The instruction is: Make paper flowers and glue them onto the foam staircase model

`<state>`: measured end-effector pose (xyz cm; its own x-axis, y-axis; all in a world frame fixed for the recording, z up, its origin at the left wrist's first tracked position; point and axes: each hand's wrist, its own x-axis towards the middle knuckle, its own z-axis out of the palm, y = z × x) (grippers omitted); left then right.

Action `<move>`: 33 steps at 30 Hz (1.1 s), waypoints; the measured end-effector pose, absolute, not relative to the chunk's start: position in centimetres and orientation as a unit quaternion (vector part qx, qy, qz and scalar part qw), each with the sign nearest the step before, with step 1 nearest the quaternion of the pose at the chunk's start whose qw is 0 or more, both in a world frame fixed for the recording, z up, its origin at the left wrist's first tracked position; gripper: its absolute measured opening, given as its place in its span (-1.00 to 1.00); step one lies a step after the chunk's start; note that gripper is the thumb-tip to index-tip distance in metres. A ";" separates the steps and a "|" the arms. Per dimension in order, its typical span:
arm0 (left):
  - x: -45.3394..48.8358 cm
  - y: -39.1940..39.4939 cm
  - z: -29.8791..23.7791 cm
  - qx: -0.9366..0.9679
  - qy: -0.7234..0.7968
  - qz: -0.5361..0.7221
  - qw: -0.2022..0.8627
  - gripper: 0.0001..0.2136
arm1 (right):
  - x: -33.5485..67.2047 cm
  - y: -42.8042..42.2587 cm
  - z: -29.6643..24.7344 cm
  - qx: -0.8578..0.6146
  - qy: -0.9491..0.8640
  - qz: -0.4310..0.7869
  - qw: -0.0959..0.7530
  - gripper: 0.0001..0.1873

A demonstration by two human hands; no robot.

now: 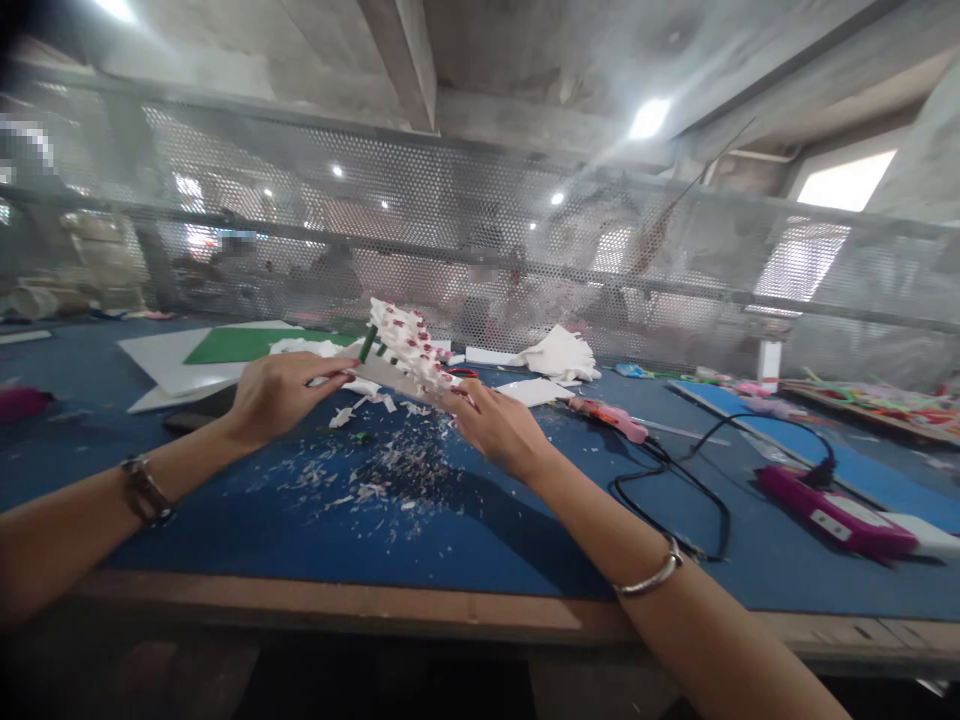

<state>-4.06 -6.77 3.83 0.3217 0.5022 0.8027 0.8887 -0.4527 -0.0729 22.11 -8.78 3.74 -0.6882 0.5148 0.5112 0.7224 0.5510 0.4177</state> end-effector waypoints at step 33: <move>-2.9 -9.0 4.6 -0.836 -0.328 -0.285 0.335 -0.69 | 21.9 -9.1 4.5 -0.524 -0.794 -0.272 0.146 -0.71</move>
